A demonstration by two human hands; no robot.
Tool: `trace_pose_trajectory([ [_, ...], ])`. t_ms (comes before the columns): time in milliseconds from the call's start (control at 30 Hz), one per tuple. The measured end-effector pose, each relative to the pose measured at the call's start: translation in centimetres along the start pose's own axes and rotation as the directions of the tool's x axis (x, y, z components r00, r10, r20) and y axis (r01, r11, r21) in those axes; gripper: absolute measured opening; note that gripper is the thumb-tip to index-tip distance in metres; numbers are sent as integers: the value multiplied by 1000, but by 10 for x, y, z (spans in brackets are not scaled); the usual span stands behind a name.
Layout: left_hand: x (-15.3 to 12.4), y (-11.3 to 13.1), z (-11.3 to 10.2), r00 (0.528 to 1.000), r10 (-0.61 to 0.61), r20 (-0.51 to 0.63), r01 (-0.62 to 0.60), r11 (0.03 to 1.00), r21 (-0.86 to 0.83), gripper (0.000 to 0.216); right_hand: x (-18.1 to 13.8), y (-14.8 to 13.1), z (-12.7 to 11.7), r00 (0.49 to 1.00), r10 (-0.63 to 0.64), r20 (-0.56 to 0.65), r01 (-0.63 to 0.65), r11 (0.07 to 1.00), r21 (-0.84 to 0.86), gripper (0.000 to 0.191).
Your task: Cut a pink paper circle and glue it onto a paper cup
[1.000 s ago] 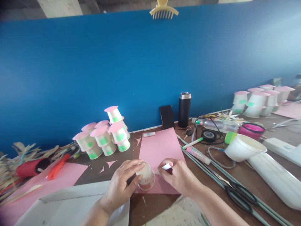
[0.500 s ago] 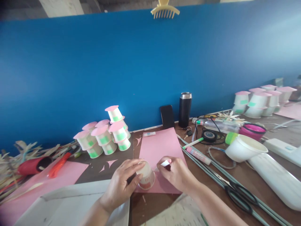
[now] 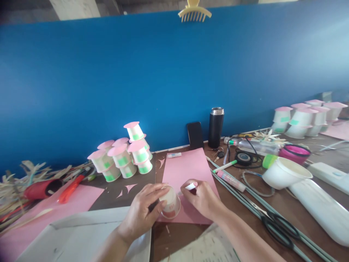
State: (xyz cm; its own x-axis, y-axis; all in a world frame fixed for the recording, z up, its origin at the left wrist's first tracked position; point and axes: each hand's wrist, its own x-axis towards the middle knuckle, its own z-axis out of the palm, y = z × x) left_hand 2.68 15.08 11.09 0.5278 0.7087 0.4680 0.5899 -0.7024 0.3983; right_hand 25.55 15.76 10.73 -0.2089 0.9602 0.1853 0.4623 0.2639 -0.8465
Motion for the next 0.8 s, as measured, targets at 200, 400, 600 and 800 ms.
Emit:
trace_pose_trajectory([
  [200,-1,0,0,1000,-22,9,22,1000,-1,34,4,5,4,1000,22,-1,-22,1000,5,19],
  [400,1,-1,0,1000,-7,9,7,1000,-4,34,7,7,6,1000,25,1,-25,999,25,19],
  [600,0,-2,1,1000,5,-8,-5,1000,3,34,9,10,10,999,31,16,-32,998,63,19],
  [800,0,1,0,1000,6,-10,-6,1000,-15,34,11,13,12,999,39,30,-42,994,98,21],
])
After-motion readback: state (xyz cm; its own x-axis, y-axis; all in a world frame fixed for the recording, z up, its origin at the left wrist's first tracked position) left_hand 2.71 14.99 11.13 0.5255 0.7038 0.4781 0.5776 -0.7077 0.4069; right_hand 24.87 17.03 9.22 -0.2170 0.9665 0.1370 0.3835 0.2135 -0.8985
